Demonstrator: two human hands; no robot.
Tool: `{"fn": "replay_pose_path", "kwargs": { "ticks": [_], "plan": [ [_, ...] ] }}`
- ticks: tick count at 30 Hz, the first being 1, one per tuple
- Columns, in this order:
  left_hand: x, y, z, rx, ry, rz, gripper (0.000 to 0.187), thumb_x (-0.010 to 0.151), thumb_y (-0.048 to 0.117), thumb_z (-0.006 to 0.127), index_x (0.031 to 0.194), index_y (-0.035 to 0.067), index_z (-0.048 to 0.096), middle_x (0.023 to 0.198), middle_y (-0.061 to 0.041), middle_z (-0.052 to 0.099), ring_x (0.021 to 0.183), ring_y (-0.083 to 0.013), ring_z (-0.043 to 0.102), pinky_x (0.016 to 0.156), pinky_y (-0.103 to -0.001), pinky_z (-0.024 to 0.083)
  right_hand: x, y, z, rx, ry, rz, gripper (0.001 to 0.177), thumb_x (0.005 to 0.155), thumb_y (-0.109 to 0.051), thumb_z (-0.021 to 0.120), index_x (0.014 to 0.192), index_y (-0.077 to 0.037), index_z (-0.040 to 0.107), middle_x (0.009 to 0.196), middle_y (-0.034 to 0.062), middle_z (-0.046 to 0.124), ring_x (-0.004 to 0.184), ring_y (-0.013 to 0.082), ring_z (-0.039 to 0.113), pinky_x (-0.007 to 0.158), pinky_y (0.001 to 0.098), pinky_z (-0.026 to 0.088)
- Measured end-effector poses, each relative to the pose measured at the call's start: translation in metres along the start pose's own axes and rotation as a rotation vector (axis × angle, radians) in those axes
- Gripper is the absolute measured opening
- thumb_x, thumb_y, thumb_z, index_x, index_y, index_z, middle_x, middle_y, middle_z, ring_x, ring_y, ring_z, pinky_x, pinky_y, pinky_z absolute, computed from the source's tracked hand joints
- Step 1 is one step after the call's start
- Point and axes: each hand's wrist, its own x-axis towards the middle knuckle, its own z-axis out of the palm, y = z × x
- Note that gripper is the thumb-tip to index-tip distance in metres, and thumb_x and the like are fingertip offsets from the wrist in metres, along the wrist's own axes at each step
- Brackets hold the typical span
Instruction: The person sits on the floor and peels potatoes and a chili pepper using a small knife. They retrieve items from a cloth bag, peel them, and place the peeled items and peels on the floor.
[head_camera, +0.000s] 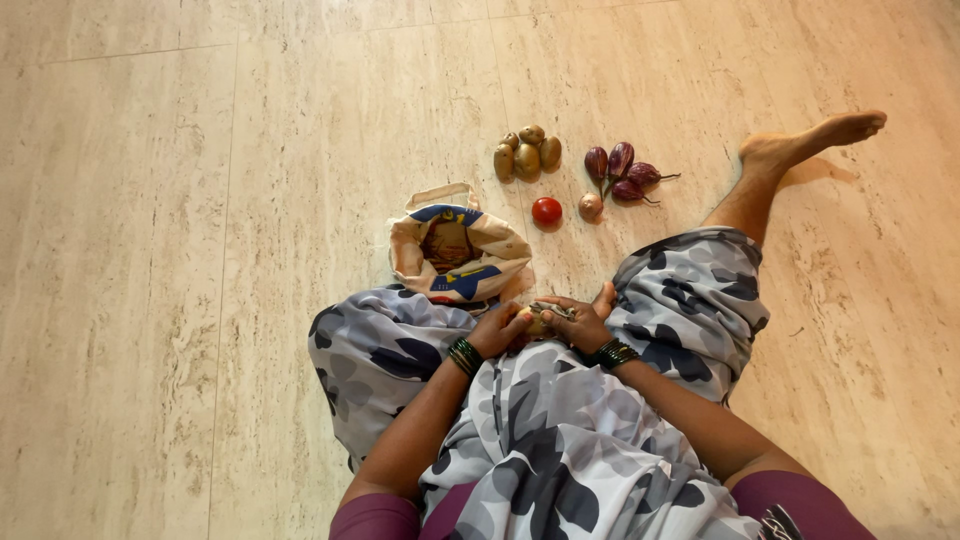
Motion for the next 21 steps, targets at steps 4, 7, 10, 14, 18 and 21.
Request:
{"fn": "replay_pose_path", "kwargs": {
  "ticks": [4,7,10,14,18,21],
  "plan": [
    [-0.004,0.008,0.0,0.024,-0.002,-0.012,0.036,0.101,0.033,0.064,0.114,0.0,0.058,0.079,-0.007,0.071,0.06,-0.0105,0.064,0.051,-0.025,0.051,0.004,0.015,-0.007,-0.053,0.031,0.029,0.048,0.102,-0.027,0.064,0.141,0.0,0.063,0.112,0.0072,0.072,0.089,0.0088,0.063,0.076,0.021,0.054],
    [-0.005,0.01,0.0,-0.029,-0.022,-0.016,0.035,0.1,0.031,0.066,0.115,0.0,0.057,0.079,-0.007,0.069,0.058,-0.0102,0.062,0.05,-0.025,0.05,0.007,0.023,-0.01,-0.029,0.048,0.048,0.047,0.103,-0.028,0.064,0.141,0.0,0.063,0.109,0.0069,0.072,0.084,0.0083,0.061,0.071,0.0205,0.051],
    [-0.004,0.007,0.0,-0.038,-0.034,-0.014,0.036,0.098,0.029,0.069,0.115,0.0,0.057,0.081,-0.007,0.068,0.061,-0.0097,0.061,0.052,-0.025,0.05,0.008,0.025,-0.011,0.027,0.053,0.046,0.046,0.1,-0.028,0.063,0.136,0.0,0.061,0.11,0.004,0.073,0.09,0.0063,0.065,0.076,0.02,0.055],
    [0.0,0.0,-0.001,0.098,-0.03,0.115,0.039,0.094,0.031,0.075,0.115,0.001,0.062,0.089,-0.007,0.07,0.075,-0.0117,0.064,0.065,-0.027,0.053,0.01,0.034,-0.015,-0.078,0.06,-0.019,0.046,0.102,-0.03,0.062,0.134,0.003,0.063,0.113,0.0051,0.073,0.098,0.0068,0.066,0.086,0.0205,0.055],
    [-0.003,0.007,-0.002,0.288,0.015,0.096,0.045,0.088,0.035,0.079,0.117,0.005,0.064,0.092,-0.008,0.07,0.082,-0.0164,0.066,0.073,-0.031,0.053,0.011,0.041,-0.02,0.007,0.024,0.153,0.051,0.106,-0.036,0.058,0.134,0.006,0.064,0.111,0.0106,0.071,0.096,0.0133,0.064,0.086,0.0257,0.052],
    [-0.007,0.016,-0.002,0.364,0.038,0.083,0.045,0.087,0.036,0.08,0.117,0.005,0.065,0.091,-0.009,0.069,0.08,-0.0184,0.066,0.072,-0.033,0.053,0.012,0.041,-0.019,0.063,0.001,0.176,0.052,0.102,-0.038,0.056,0.135,0.001,0.06,0.118,0.0072,0.071,0.105,0.0109,0.066,0.094,0.0238,0.052]
  ]
}}
